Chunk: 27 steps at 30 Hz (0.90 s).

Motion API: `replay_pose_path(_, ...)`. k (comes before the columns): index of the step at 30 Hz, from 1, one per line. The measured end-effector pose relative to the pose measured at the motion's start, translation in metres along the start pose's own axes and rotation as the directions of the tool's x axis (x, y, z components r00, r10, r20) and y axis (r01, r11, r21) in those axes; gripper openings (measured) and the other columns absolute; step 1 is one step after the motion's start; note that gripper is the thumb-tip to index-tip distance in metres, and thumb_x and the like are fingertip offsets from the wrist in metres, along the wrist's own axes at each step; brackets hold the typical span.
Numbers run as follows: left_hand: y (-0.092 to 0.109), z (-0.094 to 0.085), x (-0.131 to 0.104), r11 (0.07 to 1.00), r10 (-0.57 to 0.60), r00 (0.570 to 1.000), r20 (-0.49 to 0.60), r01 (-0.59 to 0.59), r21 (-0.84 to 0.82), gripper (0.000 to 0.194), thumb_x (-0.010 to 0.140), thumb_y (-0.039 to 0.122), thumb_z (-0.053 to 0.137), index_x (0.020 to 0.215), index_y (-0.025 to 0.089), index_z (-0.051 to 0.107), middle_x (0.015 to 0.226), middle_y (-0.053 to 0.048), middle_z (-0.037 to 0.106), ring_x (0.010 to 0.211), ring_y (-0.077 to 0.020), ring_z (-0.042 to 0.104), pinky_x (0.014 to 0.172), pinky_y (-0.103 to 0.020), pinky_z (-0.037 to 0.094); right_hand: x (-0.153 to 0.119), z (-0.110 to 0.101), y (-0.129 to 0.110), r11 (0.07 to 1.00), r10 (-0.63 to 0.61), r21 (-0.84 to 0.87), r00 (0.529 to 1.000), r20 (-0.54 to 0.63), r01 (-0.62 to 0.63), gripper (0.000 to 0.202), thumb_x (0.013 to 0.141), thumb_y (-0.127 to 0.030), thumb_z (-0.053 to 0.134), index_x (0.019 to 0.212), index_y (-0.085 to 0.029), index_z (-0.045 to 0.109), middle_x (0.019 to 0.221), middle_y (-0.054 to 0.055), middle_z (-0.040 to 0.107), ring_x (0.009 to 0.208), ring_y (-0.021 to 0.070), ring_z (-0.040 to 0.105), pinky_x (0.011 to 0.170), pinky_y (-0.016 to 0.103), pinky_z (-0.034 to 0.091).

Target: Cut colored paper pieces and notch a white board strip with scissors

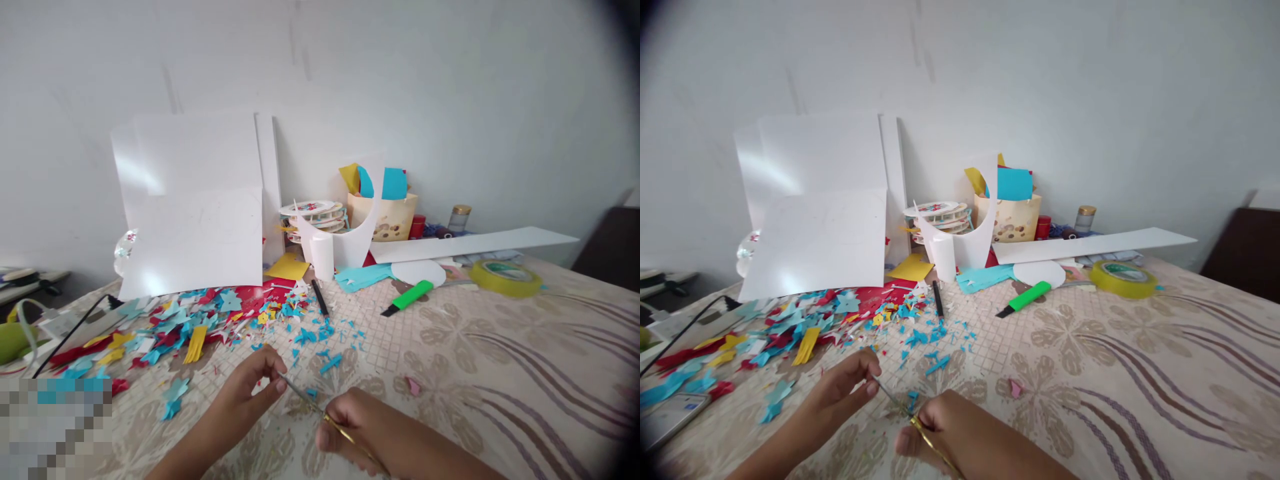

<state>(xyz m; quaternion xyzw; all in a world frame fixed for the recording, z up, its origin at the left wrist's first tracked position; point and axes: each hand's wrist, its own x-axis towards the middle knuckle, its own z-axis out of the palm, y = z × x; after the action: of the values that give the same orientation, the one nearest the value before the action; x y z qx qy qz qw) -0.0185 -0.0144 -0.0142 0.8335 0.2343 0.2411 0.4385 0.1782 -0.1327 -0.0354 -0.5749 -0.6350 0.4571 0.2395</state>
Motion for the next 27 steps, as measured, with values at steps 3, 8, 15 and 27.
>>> replay_pose_path(3, 0.000, 0.000, 0.000, 0.999, -0.019, 0.999, 0.027, 0.020, -0.034, 0.014, 0.083, 0.032, 0.046, 0.079, 0.018, 0.046, 0.072, 0.000, 0.044, 0.069, -0.0138, 0.043, 0.062, -0.025, 0.035, 0.001, 0.000, 0.004, 1.000, -0.026, -0.007, 1.000, -0.005, 0.026, 0.047, 0.074, -0.062, 0.049, 0.065, -0.016, 0.049, 0.051, -0.007, 0.035, 0.045, 0.0065, 0.029, 0.041, 0.018, 0.021)
replay_pose_path(8, -0.002, 0.002, -0.001, 0.998, -0.030, 0.998, 0.053, 0.033, -0.052, 0.016, 0.083, 0.030, 0.047, 0.073, 0.018, 0.047, 0.069, 0.001, 0.044, 0.065, -0.0124, 0.041, 0.059, -0.023, 0.034, 0.003, 0.001, 0.008, 0.999, -0.034, 0.001, 0.999, 0.010, 0.034, 0.046, 0.074, -0.062, 0.048, 0.067, -0.016, 0.048, 0.048, -0.007, 0.035, 0.042, 0.0054, 0.027, 0.038, 0.017, 0.019)
replay_pose_path(15, -0.007, -0.001, 0.004, 1.000, -0.023, 1.000, -0.019, 0.023, 0.001, 0.028, 0.081, 0.040, 0.047, 0.065, 0.018, 0.043, 0.062, 0.003, 0.040, 0.059, -0.0118, 0.036, 0.054, -0.022, 0.031, 0.004, 0.003, 0.014, 0.994, -0.052, 0.100, 0.998, -0.018, 0.053, 0.047, 0.078, -0.061, 0.043, 0.069, -0.016, 0.048, 0.042, -0.008, 0.035, 0.036, 0.0051, 0.029, 0.035, 0.016, 0.020)
replay_pose_path(27, 0.004, 0.000, -0.003, 0.995, 0.063, 0.996, -0.061, -0.068, -0.078, 0.032, 0.089, 0.037, 0.029, 0.068, 0.019, 0.044, 0.068, 0.000, 0.043, 0.066, -0.0149, 0.042, 0.063, -0.027, 0.035, 0.012, 0.004, 0.031, 0.996, 0.022, 0.084, 0.995, 0.096, -0.030, 0.047, 0.078, -0.060, 0.043, 0.065, -0.016, 0.050, 0.047, -0.006, 0.039, 0.039, 0.0060, 0.032, 0.038, 0.018, 0.026)
